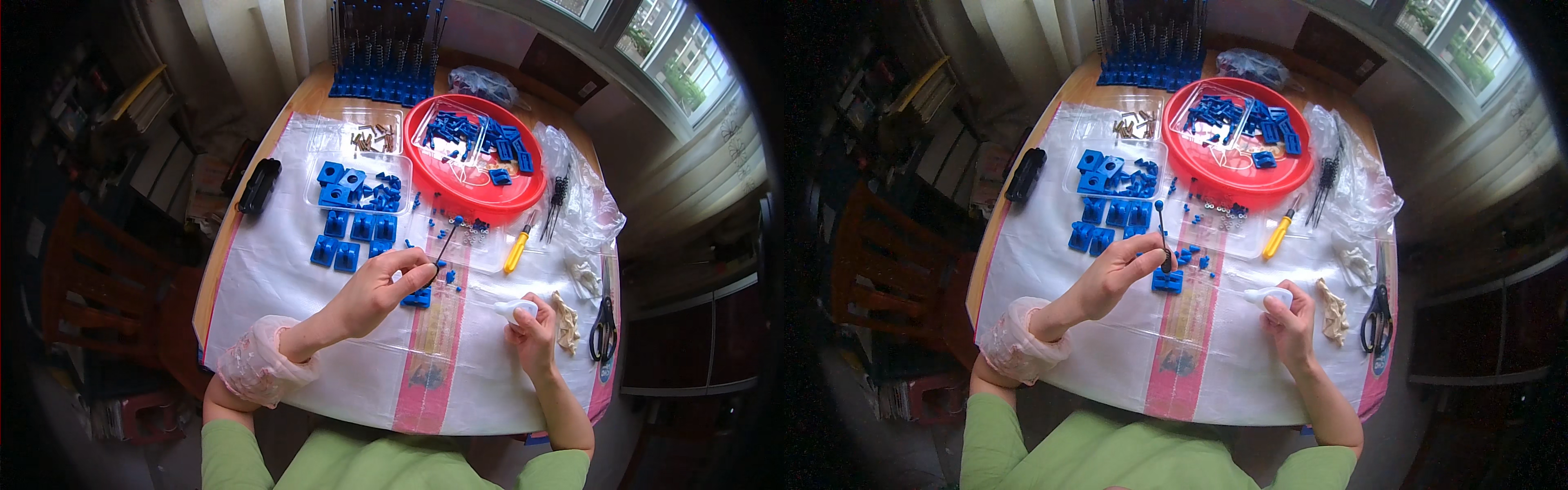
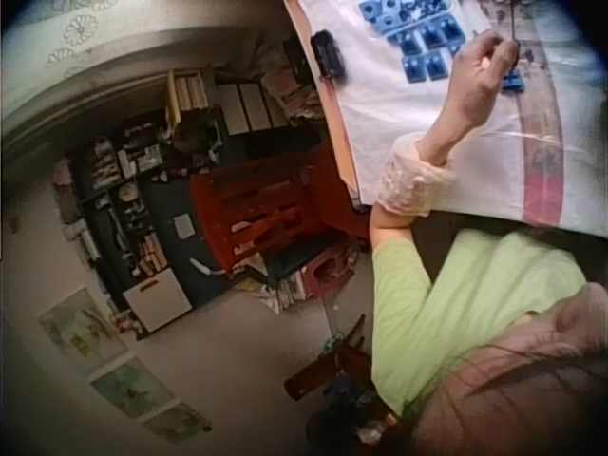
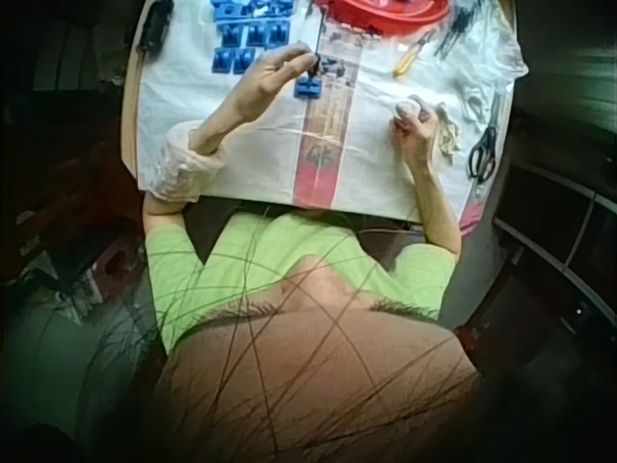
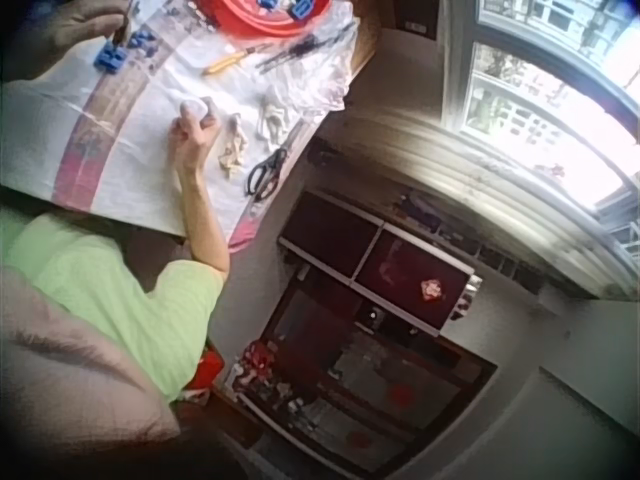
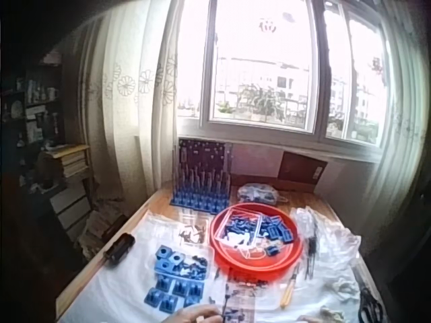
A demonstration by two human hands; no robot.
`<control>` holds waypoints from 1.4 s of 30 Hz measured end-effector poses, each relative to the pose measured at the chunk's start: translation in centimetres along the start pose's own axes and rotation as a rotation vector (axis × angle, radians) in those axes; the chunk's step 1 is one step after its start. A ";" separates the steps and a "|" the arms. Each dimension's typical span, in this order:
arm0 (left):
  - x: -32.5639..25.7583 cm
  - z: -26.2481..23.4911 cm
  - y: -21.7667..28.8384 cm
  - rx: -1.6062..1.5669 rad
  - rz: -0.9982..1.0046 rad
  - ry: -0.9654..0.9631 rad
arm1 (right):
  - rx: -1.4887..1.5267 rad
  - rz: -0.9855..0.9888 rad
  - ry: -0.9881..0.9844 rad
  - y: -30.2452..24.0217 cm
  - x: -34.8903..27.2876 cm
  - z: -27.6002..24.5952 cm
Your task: Assembling small blue plastic components using glue and a metal tool on a workspace.
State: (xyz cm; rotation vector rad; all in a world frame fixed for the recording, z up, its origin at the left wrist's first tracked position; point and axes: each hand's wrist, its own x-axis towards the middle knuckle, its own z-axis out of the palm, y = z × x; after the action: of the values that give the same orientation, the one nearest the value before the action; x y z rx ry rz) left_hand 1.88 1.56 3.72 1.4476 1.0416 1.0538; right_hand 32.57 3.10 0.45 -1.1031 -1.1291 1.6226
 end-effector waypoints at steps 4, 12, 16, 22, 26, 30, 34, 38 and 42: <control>0.0 0.0 0.0 0.010 0.007 0.001 | 0.003 -0.010 0.003 0.0 0.0 0.0; 0.0 0.0 0.3 0.019 0.021 0.005 | 0.006 0.009 0.017 -0.2 -0.1 0.2; 0.0 0.0 0.1 0.022 0.021 0.005 | 0.007 0.017 0.007 0.0 0.0 -0.1; 0.0 0.0 0.0 0.014 0.019 0.003 | 0.001 0.012 -0.005 0.3 0.1 -0.5; 0.0 0.0 -0.2 0.001 0.012 0.001 | 0.005 0.012 -0.004 0.3 0.1 -0.5; -0.1 -0.3 0.3 0.026 -0.028 -0.036 | -0.004 0.007 0.003 0.1 0.1 -0.3; -0.1 -0.3 0.5 0.024 -0.054 -0.049 | -0.018 0.000 0.025 0.1 0.0 -0.2; -0.1 -0.3 0.8 0.037 -0.051 -0.055 | -0.010 -0.001 0.008 0.1 0.0 -0.5; -0.1 -0.4 1.0 0.048 -0.043 -0.057 | -0.001 0.008 0.004 0.1 -0.1 -0.8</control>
State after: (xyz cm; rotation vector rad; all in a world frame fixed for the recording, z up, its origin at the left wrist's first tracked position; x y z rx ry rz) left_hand 1.55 1.42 4.75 1.4788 1.0587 0.9571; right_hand 33.30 3.16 0.17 -1.1124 -1.1248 1.6256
